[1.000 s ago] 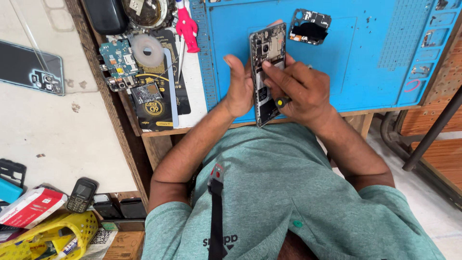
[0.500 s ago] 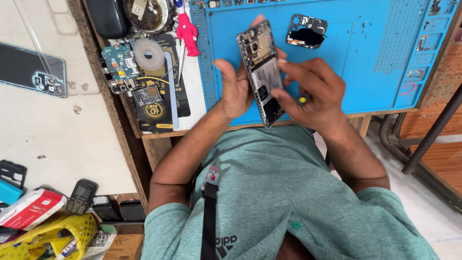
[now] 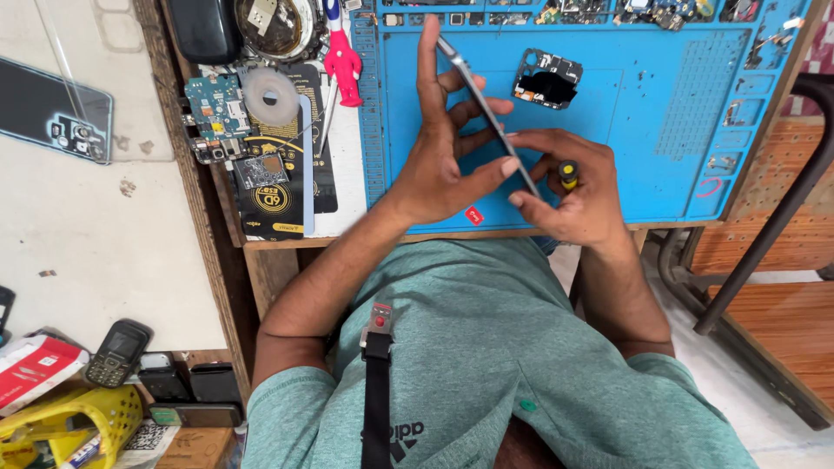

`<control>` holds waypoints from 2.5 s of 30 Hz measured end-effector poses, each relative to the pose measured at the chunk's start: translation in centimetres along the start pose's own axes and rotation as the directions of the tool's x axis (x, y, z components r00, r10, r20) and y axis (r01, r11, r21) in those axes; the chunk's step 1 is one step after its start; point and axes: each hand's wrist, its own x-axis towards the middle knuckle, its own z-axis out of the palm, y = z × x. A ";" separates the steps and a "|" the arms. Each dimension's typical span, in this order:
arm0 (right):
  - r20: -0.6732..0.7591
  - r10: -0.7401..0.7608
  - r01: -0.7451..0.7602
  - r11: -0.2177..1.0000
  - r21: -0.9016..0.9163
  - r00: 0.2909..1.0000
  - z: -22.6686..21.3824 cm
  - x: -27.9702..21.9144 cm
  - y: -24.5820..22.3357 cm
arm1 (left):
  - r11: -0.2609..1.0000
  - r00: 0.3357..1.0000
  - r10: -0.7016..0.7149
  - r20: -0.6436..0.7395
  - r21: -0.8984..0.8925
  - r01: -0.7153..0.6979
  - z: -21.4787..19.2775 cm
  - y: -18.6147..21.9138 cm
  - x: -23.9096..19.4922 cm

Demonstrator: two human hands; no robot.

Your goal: The person uses a yellow screwdriver to remove screws from a disassembled smartphone on a blue mat, then lifts and removes a metal shielding plate from the camera module area.

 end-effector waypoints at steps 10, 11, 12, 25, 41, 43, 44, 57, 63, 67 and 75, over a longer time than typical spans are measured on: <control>-0.206 0.173 -0.076 0.909 0.410 0.963 0.0 -0.1 2.0 | 0.995 0.981 0.047 -0.187 0.091 -0.030 0.8 1.2 1.8; -0.208 0.176 -0.079 0.911 0.405 0.962 -0.1 -0.1 2.2 | 0.996 0.981 0.058 -0.183 0.083 -0.044 0.6 1.1 1.8; -0.210 0.181 -0.085 0.912 0.400 0.961 0.0 -0.2 2.3 | 0.996 0.982 0.068 -0.177 0.075 -0.055 0.5 1.0 1.8; -0.230 0.153 -0.044 0.907 0.419 0.961 -0.4 -0.4 3.0 | 0.996 0.979 0.049 -0.196 -0.058 -0.062 1.0 -0.8 2.0; -0.260 -0.149 0.141 0.989 -0.049 0.954 -0.6 -0.7 2.0 | 1.000 0.997 0.006 -0.079 0.005 -0.006 -0.1 -0.9 1.8; -0.191 -0.367 0.293 0.898 -0.329 0.911 -0.8 -0.6 1.6 | 1.000 0.998 0.020 0.055 0.005 -0.020 -0.6 -0.2 1.3; -0.137 -0.438 0.339 0.827 -0.448 0.889 -0.8 -0.6 1.5 | 0.999 0.996 0.028 0.089 -0.041 -0.024 -0.6 -0.2 1.3; -0.062 -0.473 0.367 0.755 -0.543 0.879 0.4 -1.1 2.2 | 0.955 0.996 -0.036 0.085 -0.289 0.059 -0.3 -1.9 1.9; -0.268 -0.285 0.175 0.913 -0.368 0.920 -0.8 -1.9 3.1 | 0.925 0.983 -0.165 0.080 -0.333 0.183 0.2 -1.8 1.1; -0.330 -0.259 0.026 0.820 -0.572 0.908 -2.3 -0.7 3.2 | 0.955 0.973 -0.214 0.090 -0.192 0.228 0.2 -1.8 1.0; -0.176 -0.198 0.073 0.836 -0.543 0.964 -4.7 2.4 2.0 | 0.993 0.999 -0.009 -0.054 0.115 0.015 0.3 -1.2 1.2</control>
